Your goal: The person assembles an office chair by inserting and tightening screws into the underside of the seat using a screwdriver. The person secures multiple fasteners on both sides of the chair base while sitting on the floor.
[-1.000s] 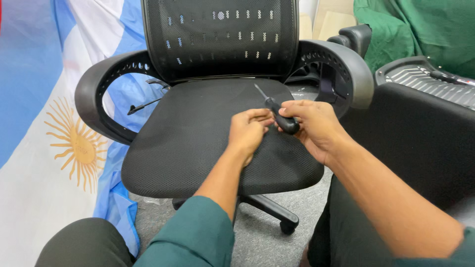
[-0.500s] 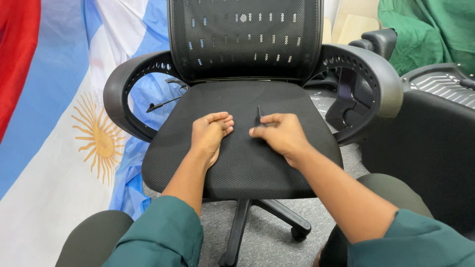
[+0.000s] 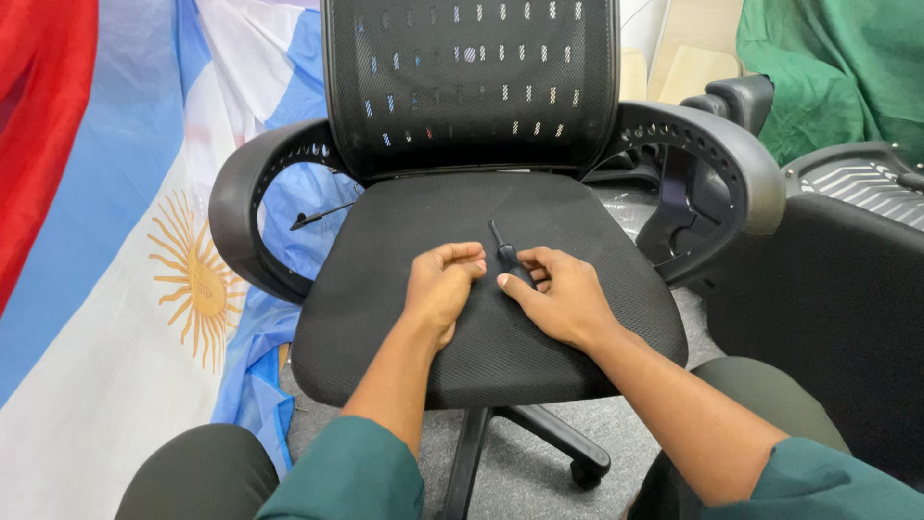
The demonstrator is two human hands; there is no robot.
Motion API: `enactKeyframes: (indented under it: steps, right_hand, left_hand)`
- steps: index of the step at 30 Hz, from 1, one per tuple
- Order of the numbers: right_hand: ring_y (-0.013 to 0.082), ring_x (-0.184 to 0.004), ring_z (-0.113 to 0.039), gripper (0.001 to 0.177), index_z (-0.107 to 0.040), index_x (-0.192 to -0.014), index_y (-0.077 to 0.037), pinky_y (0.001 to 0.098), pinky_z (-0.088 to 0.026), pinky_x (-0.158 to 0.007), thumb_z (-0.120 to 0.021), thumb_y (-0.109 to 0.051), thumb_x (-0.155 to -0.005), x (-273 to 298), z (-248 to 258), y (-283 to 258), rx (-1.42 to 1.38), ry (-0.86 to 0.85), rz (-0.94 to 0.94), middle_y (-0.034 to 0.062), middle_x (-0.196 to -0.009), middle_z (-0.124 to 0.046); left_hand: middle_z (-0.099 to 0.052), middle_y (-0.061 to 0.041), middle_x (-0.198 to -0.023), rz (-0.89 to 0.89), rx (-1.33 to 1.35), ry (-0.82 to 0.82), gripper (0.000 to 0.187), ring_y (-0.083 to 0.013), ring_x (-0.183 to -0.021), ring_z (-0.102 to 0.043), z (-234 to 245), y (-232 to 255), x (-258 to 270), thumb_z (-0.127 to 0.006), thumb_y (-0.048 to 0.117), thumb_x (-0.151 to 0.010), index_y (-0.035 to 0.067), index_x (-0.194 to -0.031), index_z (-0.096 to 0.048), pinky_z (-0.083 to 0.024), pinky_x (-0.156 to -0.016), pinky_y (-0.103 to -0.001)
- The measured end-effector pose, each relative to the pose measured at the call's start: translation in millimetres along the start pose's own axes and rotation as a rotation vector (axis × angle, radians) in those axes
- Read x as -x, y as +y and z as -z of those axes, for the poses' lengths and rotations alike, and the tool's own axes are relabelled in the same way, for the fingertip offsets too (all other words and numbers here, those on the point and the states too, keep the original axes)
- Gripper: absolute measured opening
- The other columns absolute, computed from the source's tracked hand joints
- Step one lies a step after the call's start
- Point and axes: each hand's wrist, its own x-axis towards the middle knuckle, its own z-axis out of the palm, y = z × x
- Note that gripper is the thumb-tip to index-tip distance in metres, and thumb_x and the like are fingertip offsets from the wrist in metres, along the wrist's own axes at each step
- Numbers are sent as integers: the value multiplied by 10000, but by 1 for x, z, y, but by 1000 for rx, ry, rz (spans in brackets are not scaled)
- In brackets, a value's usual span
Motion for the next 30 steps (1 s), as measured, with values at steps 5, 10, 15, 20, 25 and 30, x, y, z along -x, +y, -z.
enactKeyframes:
  steps: [5, 10, 15, 20, 25, 30]
  right_hand:
    - [259, -916, -719, 469, -668, -1220, 2, 367, -573, -839, -678, -326, -885, 4, 4, 4, 3, 13, 79, 167, -1061, -722]
    - [332, -1072, -631, 492, -610, -1271, 1, 426, -480, -960, -625, -326, -904, 9, 4, 10, 116, 8, 179, 184, -1128, -681]
    - [330, -1131, -605, 515, -593, -1281, 4, 429, -462, -993, -621, -336, -896, 11, 2, 10, 129, 2, 170, 183, -1192, -662]
    - [305, -1153, -608, 526, -577, -1308, -30, 419, -467, -1006, -615, -357, -898, 10, 1, 7, 140, -44, 70, 165, -1198, -656]
    - [311, -1262, -550, 573, -524, -1369, -64, 416, -441, -1065, -608, -380, -899, 12, 3, -2, 174, -88, 63, 148, -1346, -563]
    - [412, -1453, -320, 803, -333, -1580, -143, 447, -377, -1141, -632, -428, -892, 23, 16, -10, 272, -245, -33, 230, -1602, -135]
  left_hand:
    - [-745, -159, -1164, -67, -43, 1, 342, -204, -1075, -713, -14, -6, 8, -656, -2, -845, -47, -1180, -705, -536, -969, -289]
    - [-779, -150, -1084, -109, -138, 3, 307, -173, -964, -744, -21, -11, 15, -654, -20, -833, -33, -1130, -731, -574, -889, -277]
    - [-784, -125, -1063, -112, -164, 5, 301, -165, -949, -747, -19, -12, 20, -665, -16, -831, -22, -1123, -737, -573, -881, -271]
    - [-781, -114, -1057, -99, -198, 15, 312, -152, -955, -744, -17, -11, 20, -668, -15, -822, -15, -1126, -742, -577, -887, -264]
    - [-768, -110, -1057, -213, -395, 9, 300, -175, -957, -750, -19, -10, 27, -670, 16, -826, -8, -1121, -719, -586, -886, -274]
    - [-703, -96, -1184, -312, -562, 7, 401, -206, -1104, -693, -12, -5, 42, -693, 47, -807, 39, -1208, -673, -552, -955, -317]
